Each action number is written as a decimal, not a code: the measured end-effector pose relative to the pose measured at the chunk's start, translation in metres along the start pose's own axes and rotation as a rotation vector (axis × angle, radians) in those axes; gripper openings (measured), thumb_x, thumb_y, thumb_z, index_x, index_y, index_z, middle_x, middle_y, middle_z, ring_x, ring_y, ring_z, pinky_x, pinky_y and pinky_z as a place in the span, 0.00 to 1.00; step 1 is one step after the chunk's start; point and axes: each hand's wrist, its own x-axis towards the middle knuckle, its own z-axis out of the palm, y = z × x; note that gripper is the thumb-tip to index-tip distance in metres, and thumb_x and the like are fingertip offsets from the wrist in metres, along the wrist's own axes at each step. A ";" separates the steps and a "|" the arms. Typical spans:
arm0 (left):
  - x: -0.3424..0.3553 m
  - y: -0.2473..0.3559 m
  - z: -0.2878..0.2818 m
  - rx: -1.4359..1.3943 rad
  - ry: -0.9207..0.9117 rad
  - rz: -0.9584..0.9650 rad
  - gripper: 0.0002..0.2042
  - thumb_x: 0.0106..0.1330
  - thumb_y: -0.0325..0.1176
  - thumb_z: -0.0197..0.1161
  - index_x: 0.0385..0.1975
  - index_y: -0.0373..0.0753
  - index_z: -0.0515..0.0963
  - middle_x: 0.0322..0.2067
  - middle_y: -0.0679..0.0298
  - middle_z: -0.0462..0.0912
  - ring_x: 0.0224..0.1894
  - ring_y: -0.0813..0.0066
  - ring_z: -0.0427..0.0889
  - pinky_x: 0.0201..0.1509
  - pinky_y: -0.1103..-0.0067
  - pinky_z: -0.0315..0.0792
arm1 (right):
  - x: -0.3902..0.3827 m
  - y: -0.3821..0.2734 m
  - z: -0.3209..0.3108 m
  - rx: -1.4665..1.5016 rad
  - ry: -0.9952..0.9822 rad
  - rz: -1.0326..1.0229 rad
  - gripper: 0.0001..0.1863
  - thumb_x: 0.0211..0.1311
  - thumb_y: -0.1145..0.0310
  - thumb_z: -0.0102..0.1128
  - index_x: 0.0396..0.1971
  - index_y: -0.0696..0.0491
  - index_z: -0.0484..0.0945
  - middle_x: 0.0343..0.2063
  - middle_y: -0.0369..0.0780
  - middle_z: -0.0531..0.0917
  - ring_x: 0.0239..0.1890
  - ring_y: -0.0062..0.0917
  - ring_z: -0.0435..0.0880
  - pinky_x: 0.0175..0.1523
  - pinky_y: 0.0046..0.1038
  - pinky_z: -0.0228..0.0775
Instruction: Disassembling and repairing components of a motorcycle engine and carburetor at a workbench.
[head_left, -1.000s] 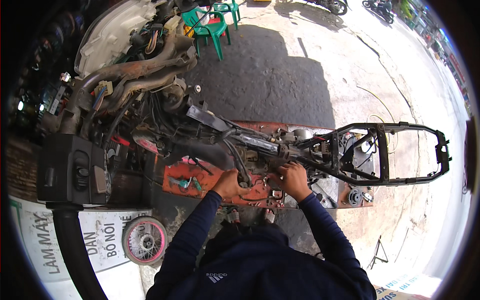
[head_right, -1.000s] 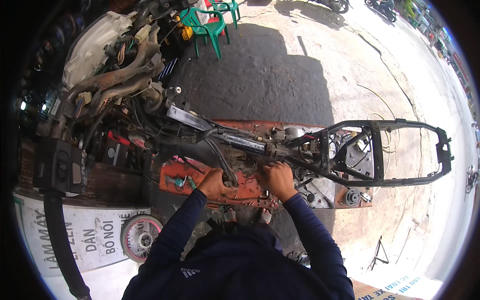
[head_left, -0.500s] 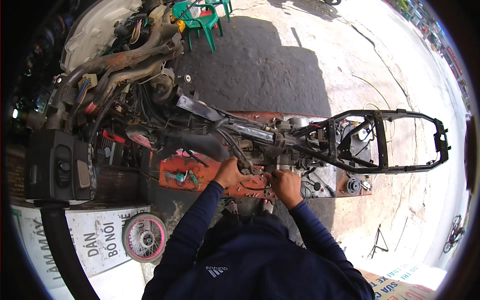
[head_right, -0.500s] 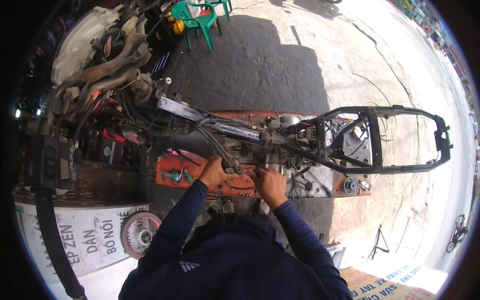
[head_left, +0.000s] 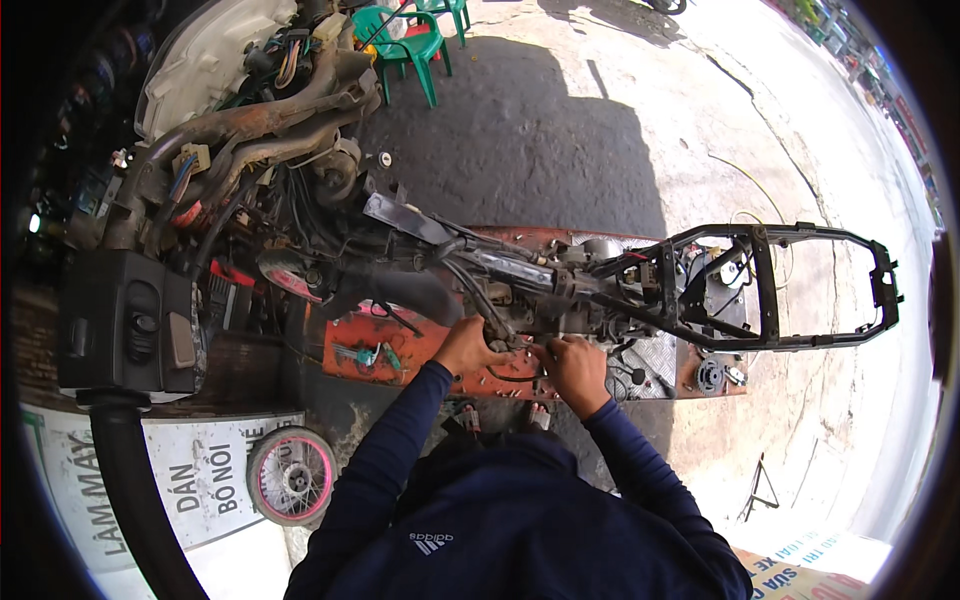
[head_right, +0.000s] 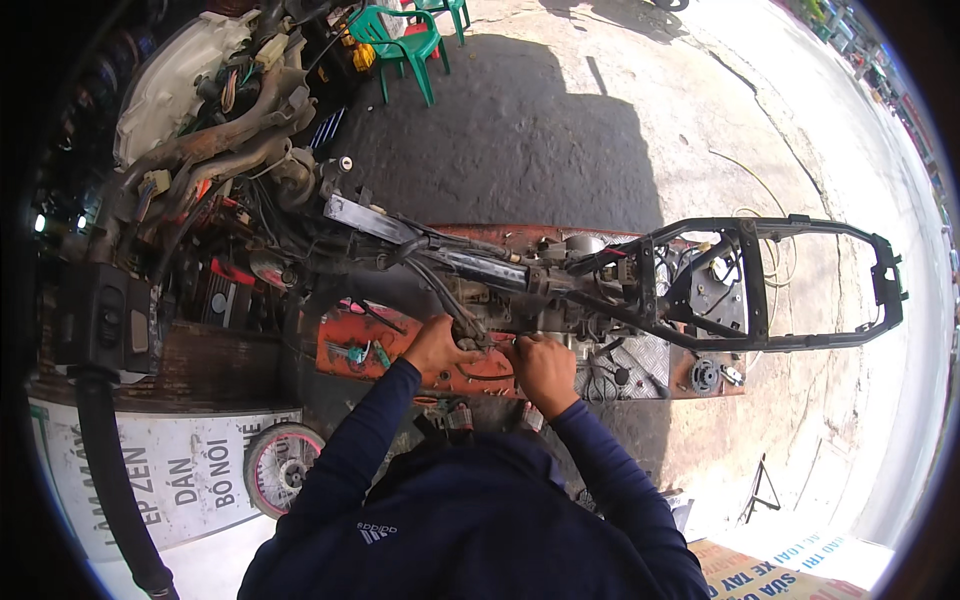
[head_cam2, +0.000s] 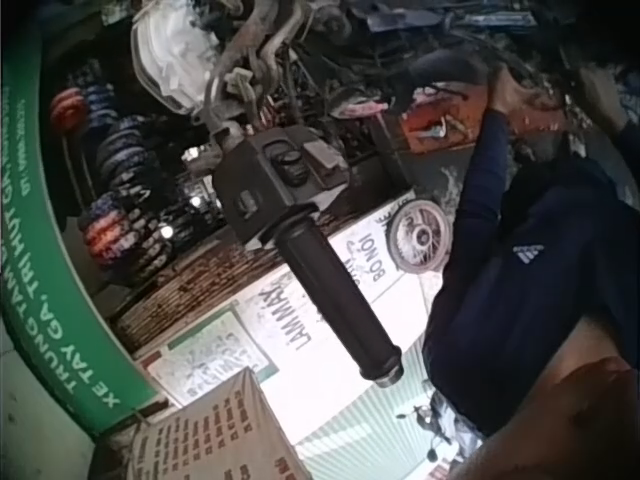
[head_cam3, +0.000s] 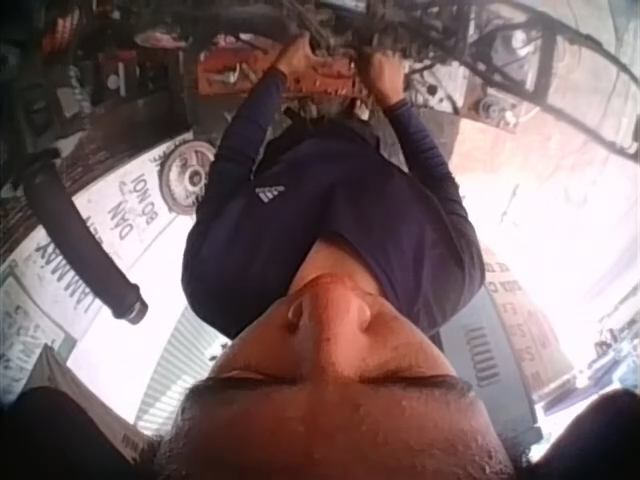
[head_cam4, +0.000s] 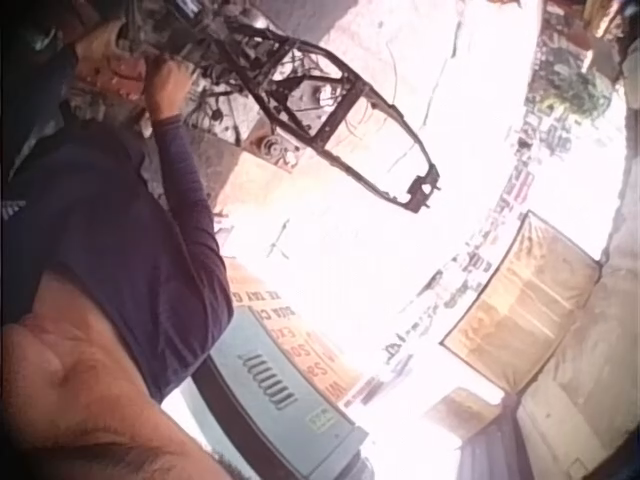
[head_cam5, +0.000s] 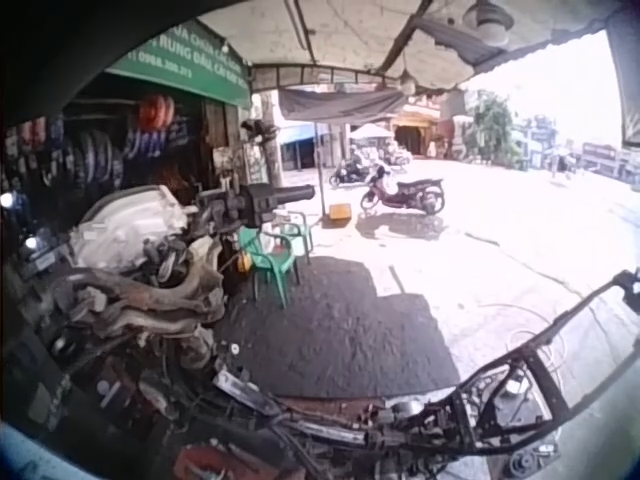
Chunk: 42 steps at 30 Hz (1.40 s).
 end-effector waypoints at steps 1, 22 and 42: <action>0.000 0.001 0.000 -0.048 -0.052 -0.030 0.31 0.41 0.48 0.78 0.38 0.30 0.77 0.35 0.49 0.82 0.39 0.56 0.83 0.45 0.67 0.75 | -0.002 -0.001 0.000 -0.021 -0.013 0.026 0.23 0.60 0.48 0.59 0.19 0.53 0.80 0.21 0.42 0.80 0.26 0.38 0.82 0.29 0.39 0.70; 0.006 -0.008 -0.027 -0.038 -0.309 0.162 0.30 0.44 0.42 0.75 0.47 0.33 0.76 0.37 0.50 0.82 0.43 0.54 0.81 0.49 0.64 0.73 | 0.078 0.043 0.009 -0.217 -0.203 -0.757 0.11 0.56 0.64 0.51 0.38 0.45 0.79 0.39 0.33 0.78 0.49 0.26 0.72 0.55 0.33 0.60; 0.001 -0.023 0.015 0.026 0.068 0.022 0.31 0.40 0.51 0.79 0.26 0.25 0.74 0.27 0.49 0.80 0.33 0.54 0.81 0.41 0.63 0.75 | -0.020 -0.014 0.012 0.020 -0.150 0.094 0.10 0.63 0.62 0.54 0.28 0.50 0.81 0.27 0.41 0.81 0.30 0.39 0.82 0.33 0.39 0.73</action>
